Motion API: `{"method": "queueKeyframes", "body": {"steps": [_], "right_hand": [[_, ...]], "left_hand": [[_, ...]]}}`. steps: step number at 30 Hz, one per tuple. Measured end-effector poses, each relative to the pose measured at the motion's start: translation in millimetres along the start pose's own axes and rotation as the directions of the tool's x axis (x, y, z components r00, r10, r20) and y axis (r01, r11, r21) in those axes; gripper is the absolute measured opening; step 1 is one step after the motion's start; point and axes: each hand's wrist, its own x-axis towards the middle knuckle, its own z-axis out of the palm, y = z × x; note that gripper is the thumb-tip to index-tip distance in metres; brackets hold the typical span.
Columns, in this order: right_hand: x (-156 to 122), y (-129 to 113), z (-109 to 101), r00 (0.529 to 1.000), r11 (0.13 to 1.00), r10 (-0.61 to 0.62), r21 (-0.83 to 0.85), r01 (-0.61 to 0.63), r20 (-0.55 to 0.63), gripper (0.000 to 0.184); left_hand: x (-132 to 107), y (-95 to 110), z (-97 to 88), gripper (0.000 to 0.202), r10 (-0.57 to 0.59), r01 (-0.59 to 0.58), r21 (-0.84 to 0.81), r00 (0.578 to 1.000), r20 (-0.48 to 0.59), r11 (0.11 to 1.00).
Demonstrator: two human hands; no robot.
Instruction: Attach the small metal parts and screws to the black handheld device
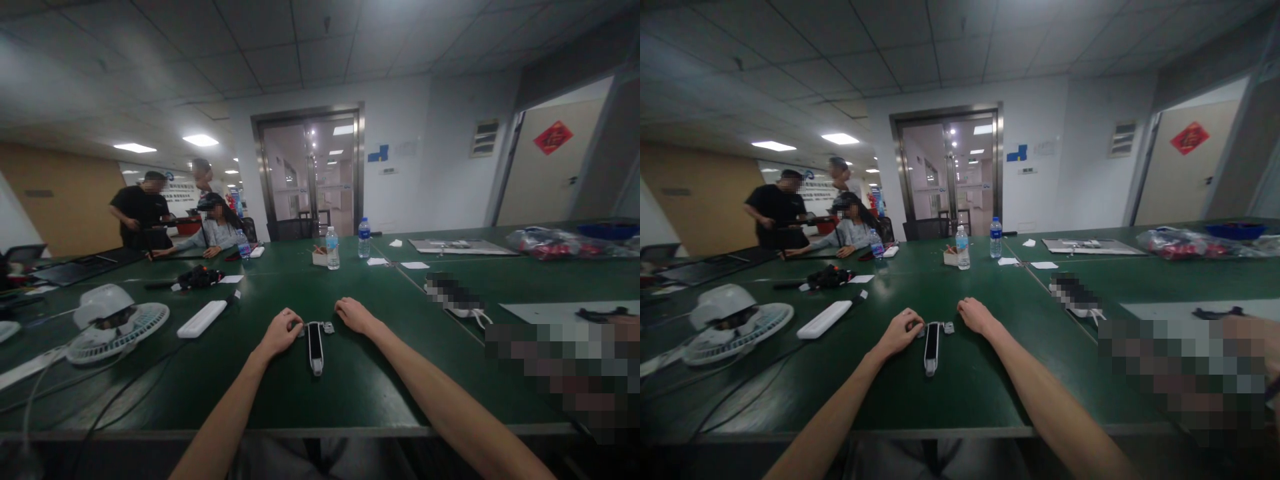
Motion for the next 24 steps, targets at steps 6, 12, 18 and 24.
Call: {"method": "queueKeyframes", "body": {"steps": [6,12,18,24], "right_hand": [[4.3,-1.6,2.3,0.999,0.999,0.012,-0.04,-0.01,0.05,0.025],[0.5,-3.1,1.9,0.996,0.997,0.072,0.0,-0.072,0.058,0.02],[-3.7,-5.3,0.9,0.999,0.998,0.034,0.06,-0.036,0.027,0.019],[-5.8,-16.2,-5.7,0.993,0.985,-0.053,0.161,0.07,-0.105,0.017]], "left_hand": [[3.0,-4.9,1.3,0.021,0.026,-0.024,0.028,0.995,-0.093,0.999],[1.6,-1.5,0.2,0.019,0.037,-0.03,0.055,0.992,-0.124,0.998],[0.4,-1.8,-1.4,0.018,0.025,-0.016,0.061,0.989,-0.146,0.998],[0.9,3.0,-4.3,0.019,0.054,-0.051,0.024,0.977,-0.205,0.998]]}}
